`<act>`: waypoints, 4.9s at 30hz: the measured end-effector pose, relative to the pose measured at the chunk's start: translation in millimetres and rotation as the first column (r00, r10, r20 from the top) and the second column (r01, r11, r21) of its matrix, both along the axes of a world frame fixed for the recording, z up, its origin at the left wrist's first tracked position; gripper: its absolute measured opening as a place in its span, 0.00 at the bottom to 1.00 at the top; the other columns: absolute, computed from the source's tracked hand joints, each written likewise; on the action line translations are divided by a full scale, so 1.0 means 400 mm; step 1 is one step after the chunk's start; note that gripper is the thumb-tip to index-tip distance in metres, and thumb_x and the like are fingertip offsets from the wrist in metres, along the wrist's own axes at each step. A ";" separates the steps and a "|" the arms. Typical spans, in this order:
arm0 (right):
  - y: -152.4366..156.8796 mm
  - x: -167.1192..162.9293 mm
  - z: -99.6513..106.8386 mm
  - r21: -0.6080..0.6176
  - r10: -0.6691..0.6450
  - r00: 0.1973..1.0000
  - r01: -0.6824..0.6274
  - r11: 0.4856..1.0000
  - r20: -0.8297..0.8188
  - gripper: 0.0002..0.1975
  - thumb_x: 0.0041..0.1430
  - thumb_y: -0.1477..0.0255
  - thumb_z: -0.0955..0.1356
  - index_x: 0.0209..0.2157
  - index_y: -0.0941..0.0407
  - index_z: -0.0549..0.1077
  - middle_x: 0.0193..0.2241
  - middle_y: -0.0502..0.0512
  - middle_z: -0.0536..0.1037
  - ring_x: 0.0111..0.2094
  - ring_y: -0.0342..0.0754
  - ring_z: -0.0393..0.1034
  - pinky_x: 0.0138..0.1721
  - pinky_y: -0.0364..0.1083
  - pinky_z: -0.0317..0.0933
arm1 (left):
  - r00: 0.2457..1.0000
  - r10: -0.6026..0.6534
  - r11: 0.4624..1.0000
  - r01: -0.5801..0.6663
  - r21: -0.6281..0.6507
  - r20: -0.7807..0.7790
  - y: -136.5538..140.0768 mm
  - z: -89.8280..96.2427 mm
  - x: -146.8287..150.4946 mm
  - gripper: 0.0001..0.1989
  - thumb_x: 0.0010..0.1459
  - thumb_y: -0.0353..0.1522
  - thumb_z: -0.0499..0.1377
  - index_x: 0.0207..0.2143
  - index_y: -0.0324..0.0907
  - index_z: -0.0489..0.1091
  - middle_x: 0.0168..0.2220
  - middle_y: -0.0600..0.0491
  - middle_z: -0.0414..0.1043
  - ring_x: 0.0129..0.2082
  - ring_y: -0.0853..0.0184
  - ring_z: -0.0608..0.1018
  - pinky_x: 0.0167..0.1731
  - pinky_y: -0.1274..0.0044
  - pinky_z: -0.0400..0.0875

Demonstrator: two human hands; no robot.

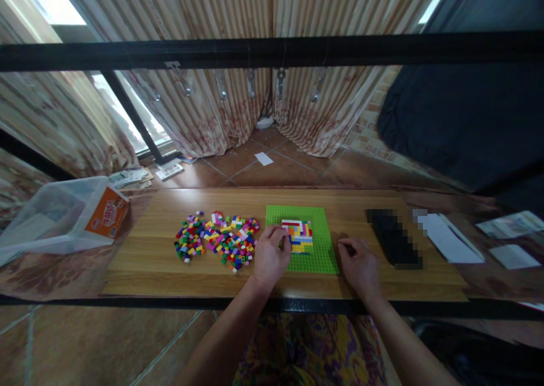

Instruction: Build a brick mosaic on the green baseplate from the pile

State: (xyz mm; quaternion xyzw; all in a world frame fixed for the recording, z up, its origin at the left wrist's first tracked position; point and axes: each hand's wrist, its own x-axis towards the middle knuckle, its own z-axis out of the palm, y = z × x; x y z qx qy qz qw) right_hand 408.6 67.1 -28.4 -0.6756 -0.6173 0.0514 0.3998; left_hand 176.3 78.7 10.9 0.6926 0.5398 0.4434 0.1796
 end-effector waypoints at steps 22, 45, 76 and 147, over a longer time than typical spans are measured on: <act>-0.003 0.005 0.001 0.003 0.010 1.000 -0.010 1.000 0.016 0.13 0.58 0.64 0.63 0.30 0.56 0.74 0.31 0.58 0.77 0.34 0.51 0.71 0.37 0.50 0.64 | 0.848 0.285 0.902 -0.080 -0.424 0.447 0.051 -0.023 0.025 0.04 0.47 0.27 0.61 0.29 0.39 0.72 0.26 0.55 0.73 0.25 0.71 0.73 0.27 0.79 0.67; -0.001 0.009 -0.011 0.026 0.019 0.997 -0.021 0.999 0.076 0.16 0.59 0.61 0.61 0.30 0.57 0.74 0.31 0.60 0.77 0.32 0.52 0.70 0.33 0.49 0.61 | 0.795 0.234 0.934 -0.024 -0.356 0.560 -0.018 0.032 -0.016 0.09 0.55 0.35 0.57 0.28 0.39 0.71 0.26 0.54 0.73 0.27 0.70 0.75 0.28 0.79 0.68; -0.007 0.013 -0.008 -0.008 -0.012 0.997 0.013 1.000 0.073 0.15 0.56 0.62 0.63 0.30 0.58 0.75 0.30 0.59 0.76 0.30 0.51 0.70 0.34 0.48 0.62 | 0.859 0.290 0.851 -0.433 -0.297 -0.422 -0.215 0.001 -0.245 0.05 0.60 0.32 0.54 0.37 0.44 0.68 0.39 0.51 0.72 0.38 0.62 0.75 0.35 0.74 0.68; 0.001 -0.004 0.000 0.004 0.005 1.000 -0.005 1.000 -0.010 0.14 0.59 0.63 0.62 0.30 0.56 0.74 0.32 0.58 0.77 0.34 0.50 0.71 0.36 0.48 0.63 | 0.984 -0.048 0.987 0.021 -0.156 -0.174 0.018 0.033 -0.001 0.11 0.60 0.28 0.55 0.33 0.45 0.78 0.37 0.51 0.74 0.36 0.68 0.75 0.38 0.78 0.69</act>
